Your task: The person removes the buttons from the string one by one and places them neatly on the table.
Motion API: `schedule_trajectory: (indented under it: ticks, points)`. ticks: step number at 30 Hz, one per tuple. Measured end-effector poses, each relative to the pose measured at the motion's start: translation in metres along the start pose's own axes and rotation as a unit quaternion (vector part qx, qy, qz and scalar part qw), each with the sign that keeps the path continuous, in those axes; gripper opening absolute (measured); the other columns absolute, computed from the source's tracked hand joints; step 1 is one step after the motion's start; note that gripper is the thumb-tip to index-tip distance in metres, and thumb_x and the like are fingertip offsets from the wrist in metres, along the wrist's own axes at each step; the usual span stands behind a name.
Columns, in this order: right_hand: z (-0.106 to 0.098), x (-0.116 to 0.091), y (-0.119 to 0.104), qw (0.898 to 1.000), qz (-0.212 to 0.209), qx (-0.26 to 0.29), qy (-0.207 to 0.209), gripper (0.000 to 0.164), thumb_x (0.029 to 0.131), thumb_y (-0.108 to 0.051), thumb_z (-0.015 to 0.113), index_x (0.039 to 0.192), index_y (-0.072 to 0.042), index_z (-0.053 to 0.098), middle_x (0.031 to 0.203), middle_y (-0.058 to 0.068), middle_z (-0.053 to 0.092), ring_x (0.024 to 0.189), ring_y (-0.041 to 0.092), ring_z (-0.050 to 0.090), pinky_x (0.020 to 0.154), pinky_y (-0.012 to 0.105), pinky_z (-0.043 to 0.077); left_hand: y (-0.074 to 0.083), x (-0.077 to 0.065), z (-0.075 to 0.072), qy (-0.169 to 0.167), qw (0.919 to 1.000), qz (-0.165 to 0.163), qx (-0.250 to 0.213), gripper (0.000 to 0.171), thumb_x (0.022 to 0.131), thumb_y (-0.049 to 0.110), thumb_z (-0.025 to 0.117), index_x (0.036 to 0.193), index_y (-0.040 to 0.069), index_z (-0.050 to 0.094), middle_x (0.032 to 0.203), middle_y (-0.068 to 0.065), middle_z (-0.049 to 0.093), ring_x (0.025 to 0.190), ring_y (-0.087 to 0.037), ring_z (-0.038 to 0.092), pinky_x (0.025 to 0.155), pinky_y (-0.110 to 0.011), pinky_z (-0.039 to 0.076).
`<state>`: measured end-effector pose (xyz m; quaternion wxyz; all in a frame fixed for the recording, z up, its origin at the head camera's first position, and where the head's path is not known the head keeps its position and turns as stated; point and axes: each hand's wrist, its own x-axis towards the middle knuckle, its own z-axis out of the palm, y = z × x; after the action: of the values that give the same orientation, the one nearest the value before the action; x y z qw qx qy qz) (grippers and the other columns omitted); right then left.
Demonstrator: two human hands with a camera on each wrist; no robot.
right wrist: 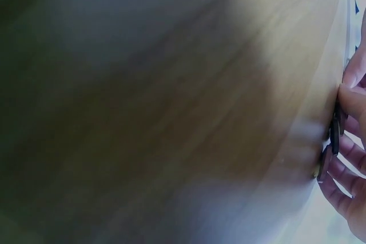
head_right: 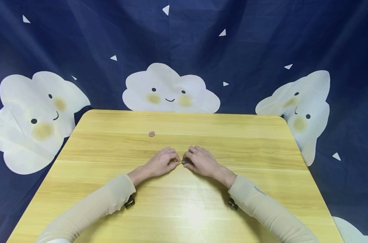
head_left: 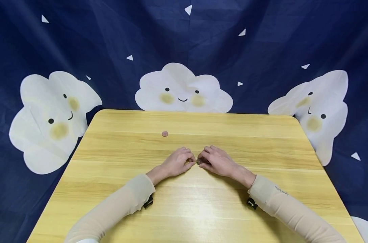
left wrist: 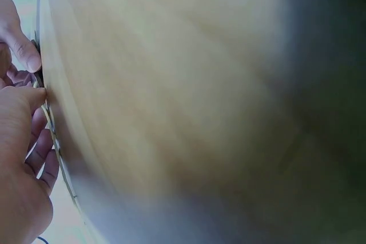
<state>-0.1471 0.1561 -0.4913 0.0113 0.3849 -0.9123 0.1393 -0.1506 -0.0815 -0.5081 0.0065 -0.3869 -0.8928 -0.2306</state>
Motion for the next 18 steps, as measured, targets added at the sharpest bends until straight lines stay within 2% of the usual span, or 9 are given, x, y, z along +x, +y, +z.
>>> schedule_trajectory:
  ticks: [7, 18]
  points:
    - [-0.002, -0.004, 0.003, 1.000, 0.027, 0.009, -0.010, 0.043, 0.094, -0.044, 0.078, 0.123, -0.013, 0.072, 0.107, 0.000, 0.066, 0.090, 0.015, 0.055, 0.078, 0.032, 0.050, -0.001, -0.001, 0.000, -0.002, 1.0000, -0.005, -0.001, 0.004, 0.098, 0.019, 0.073, 0.098, 0.016, 0.076, 0.096, 0.004, 0.071, 0.088, -0.013, 0.057, 0.081, -0.029, 0.050]
    - [-0.001, -0.014, 0.008, 0.999, 0.032, 0.029, 0.002, 0.040, 0.092, -0.041, 0.080, 0.122, -0.015, 0.073, 0.107, -0.003, 0.067, 0.092, 0.012, 0.055, 0.081, 0.033, 0.051, -0.001, -0.003, 0.000, -0.003, 1.0000, -0.005, -0.002, 0.006, 0.098, 0.022, 0.073, 0.096, 0.017, 0.075, 0.095, 0.004, 0.071, 0.086, -0.011, 0.055, 0.079, -0.027, 0.048]
